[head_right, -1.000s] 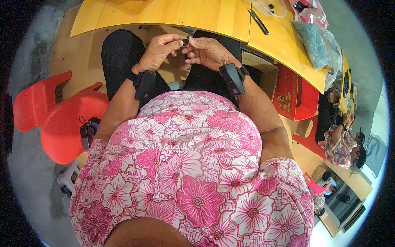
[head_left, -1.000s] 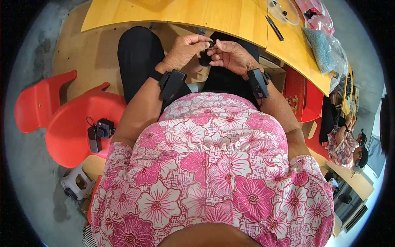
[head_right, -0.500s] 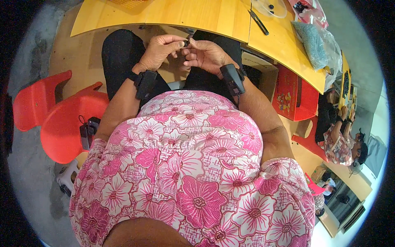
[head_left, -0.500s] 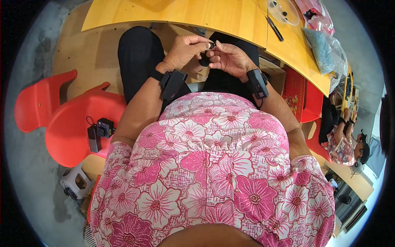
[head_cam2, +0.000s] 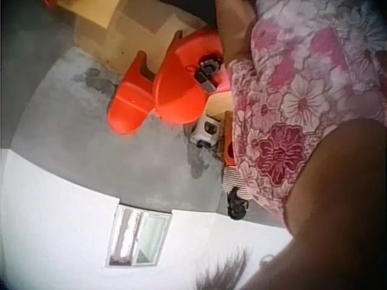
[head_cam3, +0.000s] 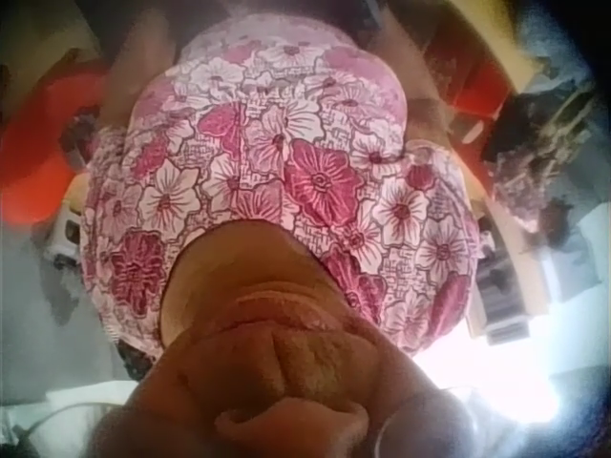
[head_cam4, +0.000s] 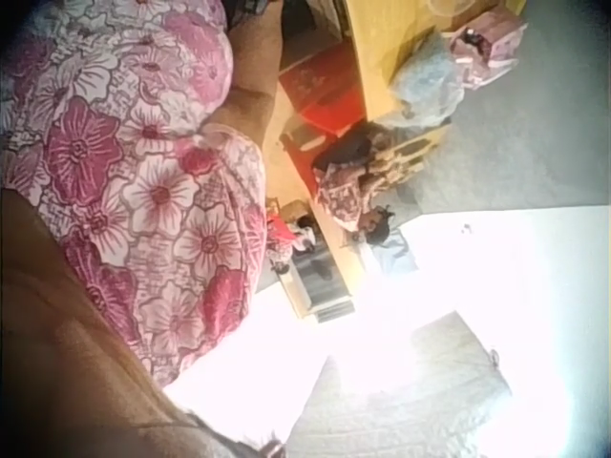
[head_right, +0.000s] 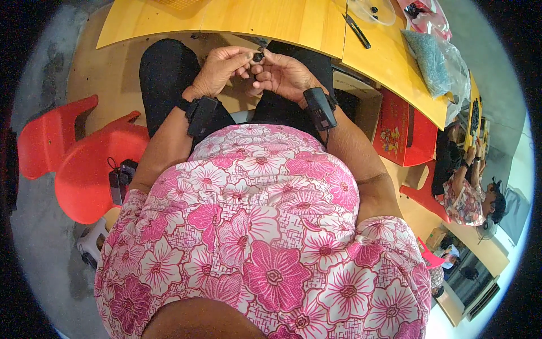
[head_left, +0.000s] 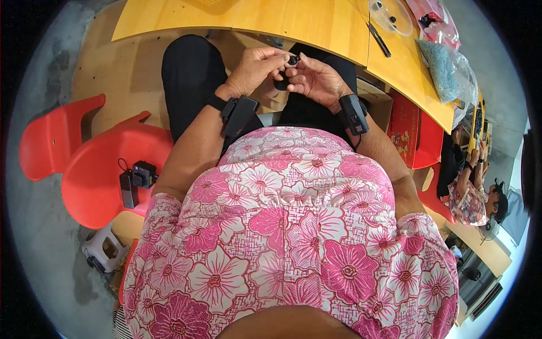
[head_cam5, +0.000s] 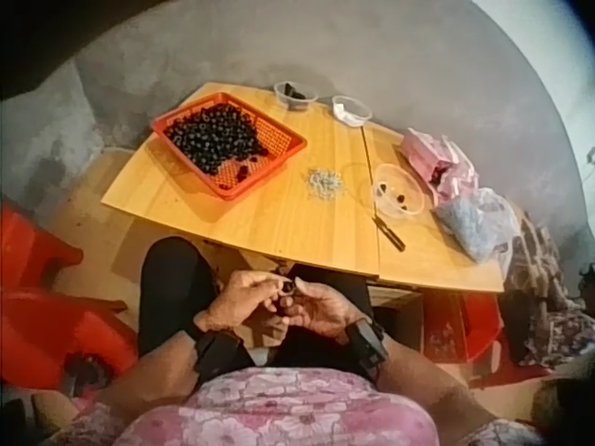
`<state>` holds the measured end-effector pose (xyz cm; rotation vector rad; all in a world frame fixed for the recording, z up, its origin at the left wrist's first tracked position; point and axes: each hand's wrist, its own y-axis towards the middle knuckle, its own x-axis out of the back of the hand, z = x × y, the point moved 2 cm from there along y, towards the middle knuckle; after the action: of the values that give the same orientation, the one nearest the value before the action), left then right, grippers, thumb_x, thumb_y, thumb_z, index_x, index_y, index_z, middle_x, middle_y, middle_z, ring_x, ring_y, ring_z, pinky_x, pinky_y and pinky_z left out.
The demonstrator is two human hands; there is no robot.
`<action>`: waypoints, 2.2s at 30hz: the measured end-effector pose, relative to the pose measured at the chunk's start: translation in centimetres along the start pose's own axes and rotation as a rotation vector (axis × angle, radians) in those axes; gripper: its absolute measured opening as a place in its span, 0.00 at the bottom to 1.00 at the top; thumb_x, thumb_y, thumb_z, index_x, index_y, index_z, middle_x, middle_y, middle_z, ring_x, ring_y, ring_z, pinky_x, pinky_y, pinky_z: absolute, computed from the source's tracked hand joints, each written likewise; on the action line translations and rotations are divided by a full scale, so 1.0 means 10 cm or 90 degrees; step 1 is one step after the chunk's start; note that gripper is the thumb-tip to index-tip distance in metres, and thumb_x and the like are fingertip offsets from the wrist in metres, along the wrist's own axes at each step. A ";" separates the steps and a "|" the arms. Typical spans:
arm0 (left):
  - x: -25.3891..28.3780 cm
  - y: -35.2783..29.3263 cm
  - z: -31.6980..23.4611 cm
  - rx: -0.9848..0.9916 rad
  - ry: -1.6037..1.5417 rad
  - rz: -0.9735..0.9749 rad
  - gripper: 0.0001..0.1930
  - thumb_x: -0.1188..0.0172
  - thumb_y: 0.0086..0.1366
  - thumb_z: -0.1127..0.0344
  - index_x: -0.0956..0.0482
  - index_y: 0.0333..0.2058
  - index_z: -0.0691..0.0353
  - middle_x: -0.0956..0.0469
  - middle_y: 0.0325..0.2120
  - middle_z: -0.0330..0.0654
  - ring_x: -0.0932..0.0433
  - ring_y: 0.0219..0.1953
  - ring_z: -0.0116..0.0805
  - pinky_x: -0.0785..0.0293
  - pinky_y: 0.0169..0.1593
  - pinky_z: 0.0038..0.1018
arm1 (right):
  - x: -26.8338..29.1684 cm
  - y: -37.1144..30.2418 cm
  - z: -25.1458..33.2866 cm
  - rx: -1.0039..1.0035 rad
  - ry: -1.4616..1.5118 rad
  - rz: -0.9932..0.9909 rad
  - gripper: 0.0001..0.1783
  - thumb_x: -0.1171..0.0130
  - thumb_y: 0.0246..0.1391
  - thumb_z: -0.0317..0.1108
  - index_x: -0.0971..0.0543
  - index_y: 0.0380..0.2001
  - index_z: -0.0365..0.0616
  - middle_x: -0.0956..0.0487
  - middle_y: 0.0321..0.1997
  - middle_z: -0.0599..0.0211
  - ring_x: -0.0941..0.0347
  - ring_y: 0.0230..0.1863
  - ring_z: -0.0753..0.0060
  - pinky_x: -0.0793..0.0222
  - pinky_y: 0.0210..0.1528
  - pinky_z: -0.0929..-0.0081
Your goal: The worker is assembling small plastic or rubber components, inserting pins or small parts into black circular bases.
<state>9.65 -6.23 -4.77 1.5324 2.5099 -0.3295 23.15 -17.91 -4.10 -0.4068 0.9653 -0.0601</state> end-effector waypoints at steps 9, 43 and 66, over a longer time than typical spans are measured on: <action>-0.04 -0.04 -0.10 0.030 0.041 0.003 0.13 0.44 0.62 0.65 0.22 0.42 0.66 0.22 0.28 0.36 0.28 0.24 0.20 0.30 0.30 0.17 | -0.05 -0.03 0.02 -0.013 -0.037 -0.025 0.17 0.47 0.57 0.43 0.26 0.40 0.38 0.24 0.35 0.64 0.25 0.38 0.71 0.24 0.43 0.70; -0.06 0.00 0.02 -0.013 0.036 -0.073 0.12 0.41 0.60 0.67 0.21 0.40 0.68 0.22 0.26 0.35 0.29 0.22 0.18 0.30 0.27 0.15 | -0.09 -0.02 0.09 0.152 -0.253 -0.149 0.11 0.47 0.58 0.35 0.27 0.41 0.41 0.27 0.29 0.72 0.29 0.29 0.80 0.24 0.40 0.73; -0.07 -0.03 -0.03 -0.047 0.056 -0.116 0.12 0.42 0.61 0.66 0.22 0.40 0.66 0.22 0.29 0.36 0.27 0.29 0.19 0.30 0.32 0.16 | -0.11 0.00 0.03 0.042 -0.097 -0.018 0.17 0.49 0.59 0.43 0.28 0.42 0.39 0.24 0.37 0.65 0.26 0.37 0.74 0.25 0.44 0.71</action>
<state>9.71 -6.85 -4.28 1.3208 2.7045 -0.1965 22.71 -17.54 -3.10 -0.3580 0.8054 -0.0849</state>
